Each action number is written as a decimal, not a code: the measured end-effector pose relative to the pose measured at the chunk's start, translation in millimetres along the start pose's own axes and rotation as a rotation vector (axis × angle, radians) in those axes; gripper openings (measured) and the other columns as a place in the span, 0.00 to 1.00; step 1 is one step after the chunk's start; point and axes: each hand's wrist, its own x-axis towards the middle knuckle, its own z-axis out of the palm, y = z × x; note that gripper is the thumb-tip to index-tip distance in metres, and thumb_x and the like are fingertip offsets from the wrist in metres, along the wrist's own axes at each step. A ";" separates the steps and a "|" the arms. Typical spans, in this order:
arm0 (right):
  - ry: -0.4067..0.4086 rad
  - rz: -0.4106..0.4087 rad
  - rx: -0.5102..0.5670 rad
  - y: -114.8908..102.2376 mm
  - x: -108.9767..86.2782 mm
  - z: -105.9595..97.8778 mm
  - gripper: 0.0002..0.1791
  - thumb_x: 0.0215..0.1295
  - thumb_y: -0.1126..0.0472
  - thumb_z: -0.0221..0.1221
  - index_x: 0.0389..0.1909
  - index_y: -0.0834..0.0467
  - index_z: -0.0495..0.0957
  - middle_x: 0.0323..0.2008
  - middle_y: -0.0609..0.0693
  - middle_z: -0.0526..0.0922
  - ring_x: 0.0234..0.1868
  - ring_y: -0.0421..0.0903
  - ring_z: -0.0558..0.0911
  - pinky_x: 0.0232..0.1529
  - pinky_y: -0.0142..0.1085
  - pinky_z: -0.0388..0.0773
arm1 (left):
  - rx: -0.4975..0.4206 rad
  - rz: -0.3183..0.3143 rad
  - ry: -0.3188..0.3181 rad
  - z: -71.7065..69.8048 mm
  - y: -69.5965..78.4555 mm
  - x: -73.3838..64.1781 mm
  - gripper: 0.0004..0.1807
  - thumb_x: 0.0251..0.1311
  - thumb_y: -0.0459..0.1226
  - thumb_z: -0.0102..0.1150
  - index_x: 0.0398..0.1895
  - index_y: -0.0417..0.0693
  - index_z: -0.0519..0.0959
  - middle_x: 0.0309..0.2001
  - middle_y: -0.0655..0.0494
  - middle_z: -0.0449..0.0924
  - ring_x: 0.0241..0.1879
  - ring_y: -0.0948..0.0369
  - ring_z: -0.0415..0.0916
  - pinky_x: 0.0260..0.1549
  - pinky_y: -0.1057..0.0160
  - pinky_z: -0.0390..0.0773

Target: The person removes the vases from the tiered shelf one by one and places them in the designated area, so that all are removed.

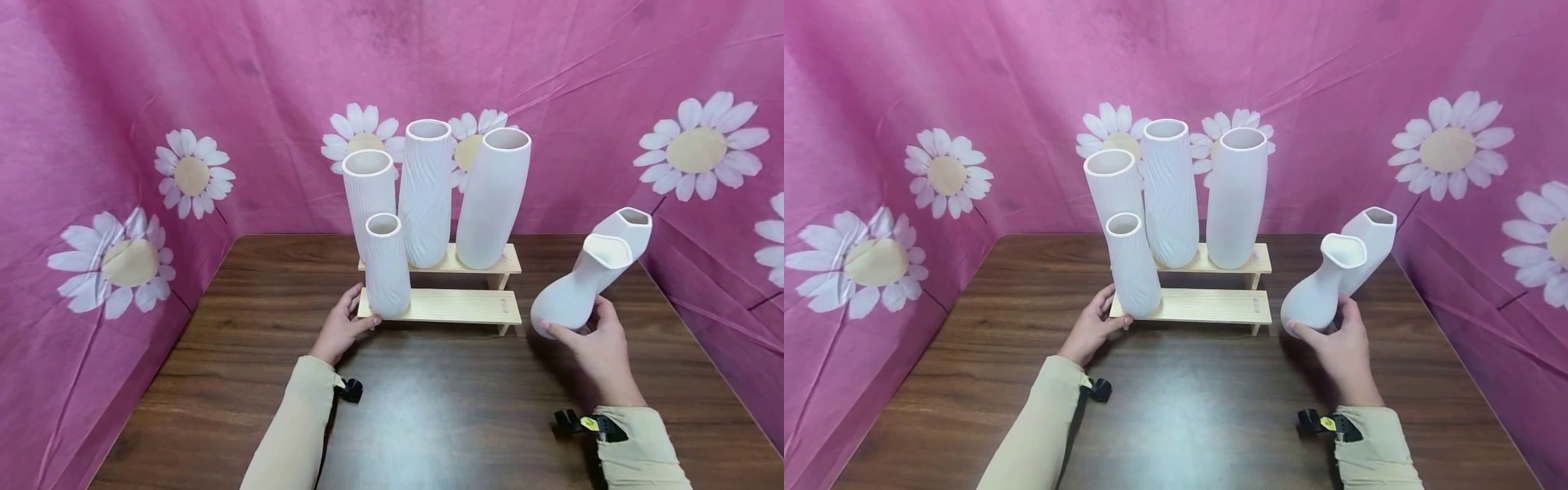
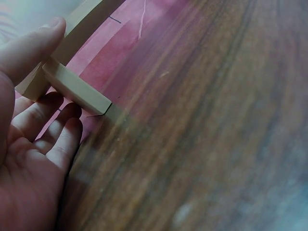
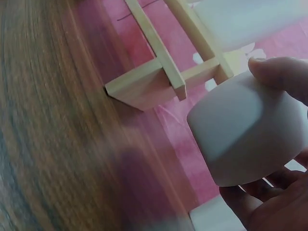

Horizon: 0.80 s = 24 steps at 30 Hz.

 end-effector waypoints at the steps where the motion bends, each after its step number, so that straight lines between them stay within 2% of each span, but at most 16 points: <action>1: 0.009 0.010 0.006 1.0 0.7 0.1 0.47 0.54 0.61 0.75 0.71 0.65 0.59 0.59 0.56 0.71 0.53 0.35 0.70 0.50 0.21 0.67 | 0.001 -0.001 0.001 0.1 0.3 0.0 0.48 0.55 0.23 0.69 0.77 0.42 0.56 0.70 0.42 0.68 0.59 0.52 0.74 0.47 0.67 0.81; 6: 0.054 0.076 0.030 5.4 4.7 -0.1 0.47 0.54 0.60 0.75 0.72 0.62 0.59 0.60 0.55 0.71 0.57 0.39 0.70 0.60 0.26 0.67 | 0.007 0.008 -0.004 0.5 0.8 1.1 0.48 0.55 0.23 0.69 0.77 0.42 0.55 0.70 0.42 0.68 0.60 0.52 0.74 0.48 0.66 0.81; 10: 0.065 0.131 0.042 7.1 6.6 -1.7 0.48 0.56 0.58 0.74 0.73 0.61 0.57 0.65 0.58 0.68 0.63 0.45 0.68 0.69 0.37 0.64 | 0.003 0.013 -0.008 0.4 1.0 2.3 0.48 0.55 0.23 0.69 0.77 0.42 0.55 0.71 0.43 0.68 0.61 0.52 0.73 0.49 0.66 0.81; 13: 0.065 0.168 0.055 9.0 7.3 -3.2 0.50 0.57 0.58 0.74 0.74 0.61 0.55 0.68 0.59 0.65 0.66 0.49 0.66 0.72 0.43 0.62 | 0.005 0.005 -0.007 0.5 1.9 1.4 0.48 0.55 0.23 0.69 0.77 0.43 0.55 0.71 0.43 0.68 0.61 0.52 0.73 0.49 0.67 0.81; 24: 0.143 0.238 0.098 24.2 11.8 -2.3 0.49 0.54 0.62 0.74 0.74 0.57 0.57 0.66 0.56 0.67 0.65 0.46 0.67 0.69 0.35 0.63 | 0.001 -0.006 0.000 1.5 3.4 -1.0 0.48 0.55 0.23 0.69 0.77 0.43 0.55 0.71 0.42 0.67 0.60 0.53 0.73 0.47 0.67 0.81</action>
